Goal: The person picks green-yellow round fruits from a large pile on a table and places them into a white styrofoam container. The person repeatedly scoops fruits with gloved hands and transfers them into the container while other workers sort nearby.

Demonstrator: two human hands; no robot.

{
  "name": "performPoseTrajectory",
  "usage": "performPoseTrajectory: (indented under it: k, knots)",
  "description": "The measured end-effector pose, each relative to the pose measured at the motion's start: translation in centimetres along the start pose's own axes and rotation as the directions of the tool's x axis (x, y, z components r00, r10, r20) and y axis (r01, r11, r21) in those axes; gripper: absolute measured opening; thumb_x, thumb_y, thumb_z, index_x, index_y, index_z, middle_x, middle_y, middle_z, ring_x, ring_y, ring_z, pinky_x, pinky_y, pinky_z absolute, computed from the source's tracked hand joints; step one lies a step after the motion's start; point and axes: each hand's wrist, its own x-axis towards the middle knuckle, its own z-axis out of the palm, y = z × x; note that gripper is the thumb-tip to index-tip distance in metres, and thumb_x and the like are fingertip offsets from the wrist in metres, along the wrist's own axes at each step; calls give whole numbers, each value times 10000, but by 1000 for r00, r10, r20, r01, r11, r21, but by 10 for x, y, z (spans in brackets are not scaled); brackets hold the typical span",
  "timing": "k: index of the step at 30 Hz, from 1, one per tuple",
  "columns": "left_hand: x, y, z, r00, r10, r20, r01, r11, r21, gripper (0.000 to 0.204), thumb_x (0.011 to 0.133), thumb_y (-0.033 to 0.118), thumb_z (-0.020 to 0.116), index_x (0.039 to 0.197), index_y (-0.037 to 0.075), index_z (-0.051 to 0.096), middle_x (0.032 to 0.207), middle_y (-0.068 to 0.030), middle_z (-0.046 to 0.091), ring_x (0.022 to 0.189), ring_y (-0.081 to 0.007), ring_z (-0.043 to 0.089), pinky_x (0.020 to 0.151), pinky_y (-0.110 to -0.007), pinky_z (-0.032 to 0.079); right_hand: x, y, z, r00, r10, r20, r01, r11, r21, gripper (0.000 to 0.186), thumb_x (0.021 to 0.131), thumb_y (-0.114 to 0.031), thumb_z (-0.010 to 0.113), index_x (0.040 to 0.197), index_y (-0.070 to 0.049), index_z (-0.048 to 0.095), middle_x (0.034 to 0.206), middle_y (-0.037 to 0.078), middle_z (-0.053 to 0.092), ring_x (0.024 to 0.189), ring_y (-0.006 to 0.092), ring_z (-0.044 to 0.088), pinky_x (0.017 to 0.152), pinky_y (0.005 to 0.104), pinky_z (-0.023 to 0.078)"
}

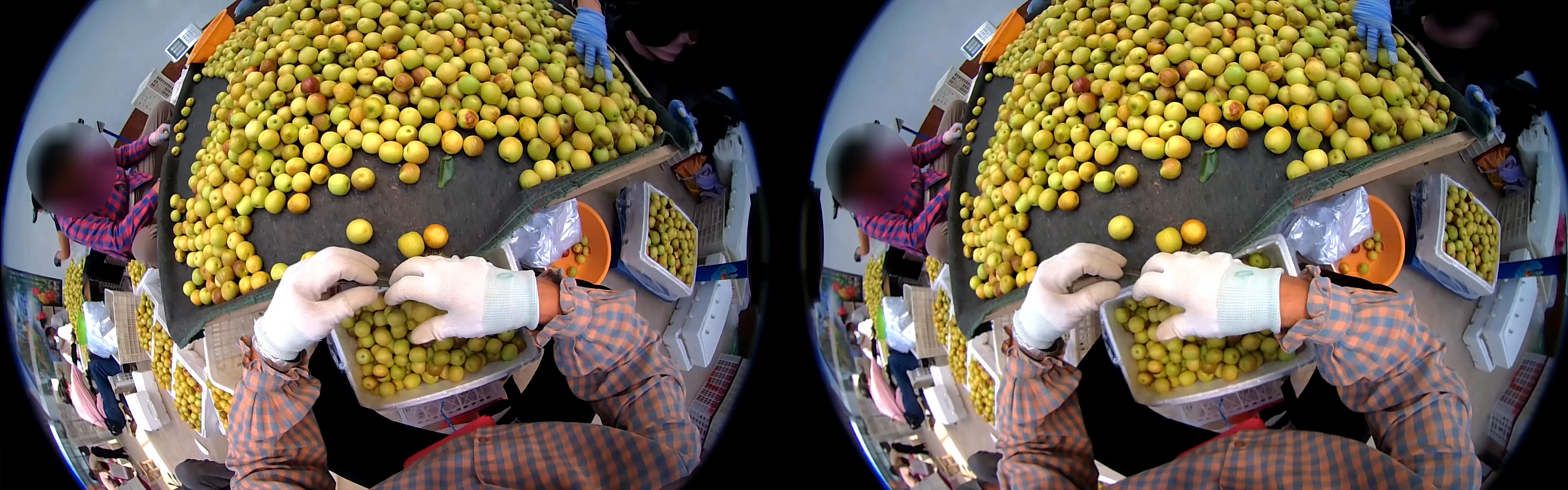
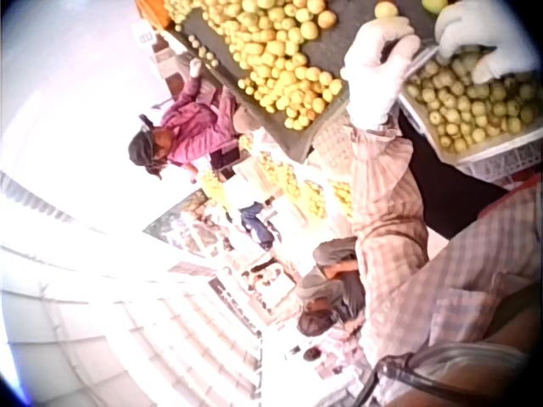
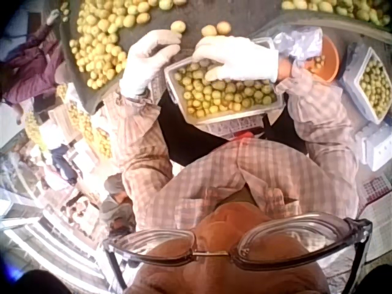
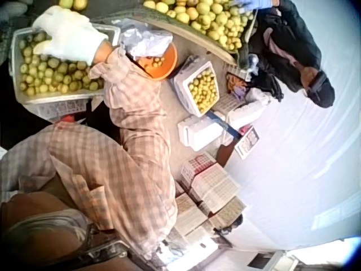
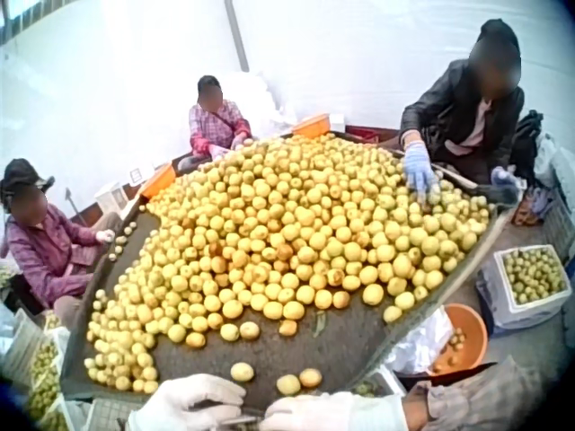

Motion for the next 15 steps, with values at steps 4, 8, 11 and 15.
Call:
performPoseTrajectory:
  k: [4, 8, 11, 15]
  knots:
    - [33, -16, -10, 901, -352, -255, 286, 922, -260, 249, 873, 71, 698, 1098, -24, 651, 1079, -76, 674, 950, -107, 630, 831, -261, 513, -3, 15, -15, 978, 47, -205, -40, 998, 38, 269, 891, -274, 679, 1068, -73, 655, 1032, 101, 641, 973, 311, 649, 856, 397, 524]
    - [55, -91, -49, 814, -202, -545, 369, 904, 217, 449, 850, 262, 729, 1210, 9, 640, 1219, -154, 635, 1136, -236, 610, 956, -311, 490, 4, 35, -54, 793, 227, -565, -291, 956, -25, 184, 887, -208, 669, 980, -50, 687, 935, 122, 664, 891, 300, 665, 804, 383, 524]
    - [80, -129, -57, 764, -286, -578, 628, 533, 567, 732, 855, 591, 630, 1481, 266, 435, 1532, -163, 380, 1393, -354, 384, 1132, -520, 308, -3, 70, -87, 516, 255, -818, -476, 879, -27, 193, 890, -235, 658, 973, -65, 697, 944, 136, 669, 906, 320, 662, 805, 405, 522]
    - [109, -88, -16, 836, -426, -347, 532, 470, 704, 802, 853, 702, 549, 1537, 353, 317, 1609, -161, 261, 1450, -448, 259, 1148, -577, 275, -15, 86, -94, 481, 272, -834, -507, 862, -11, 225, 898, -247, 641, 996, -52, 693, 1006, 140, 679, 945, 328, 657, 830, 403, 517]
